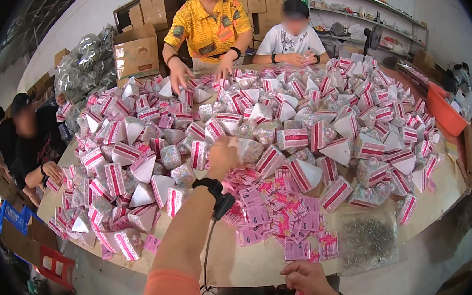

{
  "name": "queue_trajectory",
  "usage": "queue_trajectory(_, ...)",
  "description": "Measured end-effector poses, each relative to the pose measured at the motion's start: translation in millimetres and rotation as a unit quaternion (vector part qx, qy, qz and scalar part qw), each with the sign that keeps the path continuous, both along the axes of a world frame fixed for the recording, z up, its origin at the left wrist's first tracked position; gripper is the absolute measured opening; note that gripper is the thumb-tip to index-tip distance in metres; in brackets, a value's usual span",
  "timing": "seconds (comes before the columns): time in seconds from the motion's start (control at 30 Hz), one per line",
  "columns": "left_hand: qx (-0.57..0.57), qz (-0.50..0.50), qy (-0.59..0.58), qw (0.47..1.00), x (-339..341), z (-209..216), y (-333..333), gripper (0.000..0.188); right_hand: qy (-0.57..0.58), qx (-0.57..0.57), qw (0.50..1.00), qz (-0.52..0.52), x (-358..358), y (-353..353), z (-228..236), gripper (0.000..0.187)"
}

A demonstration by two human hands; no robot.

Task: The person packs small, colorful items into clear plastic bags and seals them with pink labels. They work at a table with other people, handling items one at a time and placing the finished packages into a pile.

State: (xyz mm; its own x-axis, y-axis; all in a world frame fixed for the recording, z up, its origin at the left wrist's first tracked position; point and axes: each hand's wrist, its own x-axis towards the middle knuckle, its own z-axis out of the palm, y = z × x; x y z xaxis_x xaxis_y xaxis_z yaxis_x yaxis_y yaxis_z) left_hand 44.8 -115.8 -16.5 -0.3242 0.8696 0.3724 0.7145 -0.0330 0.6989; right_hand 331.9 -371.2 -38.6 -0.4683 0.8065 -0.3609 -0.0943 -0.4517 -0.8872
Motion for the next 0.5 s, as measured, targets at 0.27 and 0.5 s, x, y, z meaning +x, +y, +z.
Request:
queue_trajectory(0.27,0.111,0.05,-0.245,0.962,-84.4,-68.3,92.1,0.063,-0.016,0.092,0.995,0.036,-6.4,-2.0,9.2,0.016)
queue_trajectory(0.5,-0.043,-0.004,-0.255,0.966,-34.7,-17.0,54.9,0.075,0.027,0.048,0.998,0.033,-3.3,-0.7,17.7,0.015)
